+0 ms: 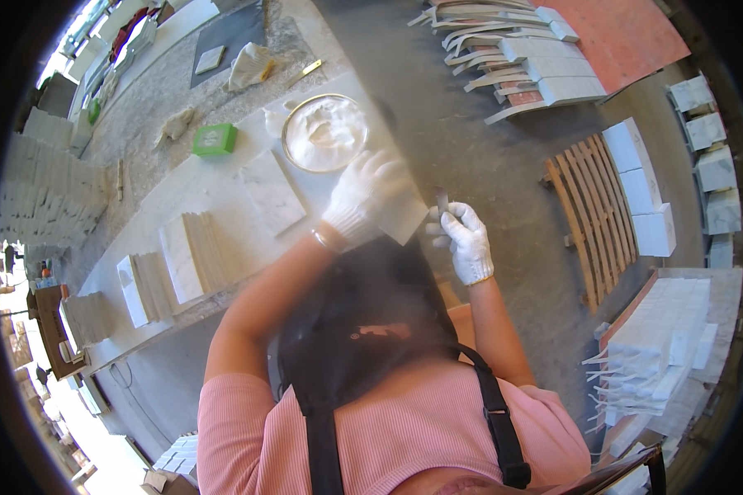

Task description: The person applies a white paste to the edges of rectangular tiles using a small metal spatula, then smooths the edges with a green block. The person repeats this process on multiple tiles, handling them one at a time.

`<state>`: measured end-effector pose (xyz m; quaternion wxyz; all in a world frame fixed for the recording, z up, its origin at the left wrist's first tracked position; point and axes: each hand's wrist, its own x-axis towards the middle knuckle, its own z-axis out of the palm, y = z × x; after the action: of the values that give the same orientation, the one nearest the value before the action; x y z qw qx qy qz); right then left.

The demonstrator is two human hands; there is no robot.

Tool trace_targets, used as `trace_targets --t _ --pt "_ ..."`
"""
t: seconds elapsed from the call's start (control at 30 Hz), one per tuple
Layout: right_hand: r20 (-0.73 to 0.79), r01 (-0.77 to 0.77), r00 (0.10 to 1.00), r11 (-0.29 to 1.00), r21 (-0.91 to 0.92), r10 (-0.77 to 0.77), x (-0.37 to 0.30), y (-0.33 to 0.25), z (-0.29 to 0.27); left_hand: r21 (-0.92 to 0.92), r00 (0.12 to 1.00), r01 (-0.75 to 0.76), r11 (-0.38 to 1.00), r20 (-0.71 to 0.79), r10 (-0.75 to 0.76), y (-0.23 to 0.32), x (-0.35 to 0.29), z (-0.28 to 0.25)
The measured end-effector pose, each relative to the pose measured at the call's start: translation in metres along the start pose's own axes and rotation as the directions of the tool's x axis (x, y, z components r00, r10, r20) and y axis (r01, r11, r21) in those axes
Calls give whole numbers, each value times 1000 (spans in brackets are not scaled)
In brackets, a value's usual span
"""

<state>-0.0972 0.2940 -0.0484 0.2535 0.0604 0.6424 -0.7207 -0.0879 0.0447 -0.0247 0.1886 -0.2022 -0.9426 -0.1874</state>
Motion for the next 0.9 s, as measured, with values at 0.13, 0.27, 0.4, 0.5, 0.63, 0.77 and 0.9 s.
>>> trace_targets --t 0.13,0.27,0.4,0.5,0.63,0.77,0.9 --pt "5 -38 999 999 4 38 3 2 3 132 984 174 976 16 -177 26 -28 4" --pt "15 30 999 997 -70 -29 8 1 -5 15 968 193 981 161 -193 18 -41 4" --pt "95 190 981 906 -377 -166 22 -10 -21 9 952 172 985 255 -168 -6 -40 7" --pt "268 419 908 729 -541 -323 40 -18 -22 -19 967 184 983 181 -178 -13 -39 10" --pt "532 693 717 378 -613 -451 57 -24 -8 -41 964 175 984 208 -163 -17 -39 7" --pt "593 728 669 233 -645 -448 47 -25 -4 -92 953 195 976 255 -166 -19 -37 3" --pt "592 700 678 139 -700 -435 36 -25 -10 -116 955 208 971 237 -177 -18 -35 3"
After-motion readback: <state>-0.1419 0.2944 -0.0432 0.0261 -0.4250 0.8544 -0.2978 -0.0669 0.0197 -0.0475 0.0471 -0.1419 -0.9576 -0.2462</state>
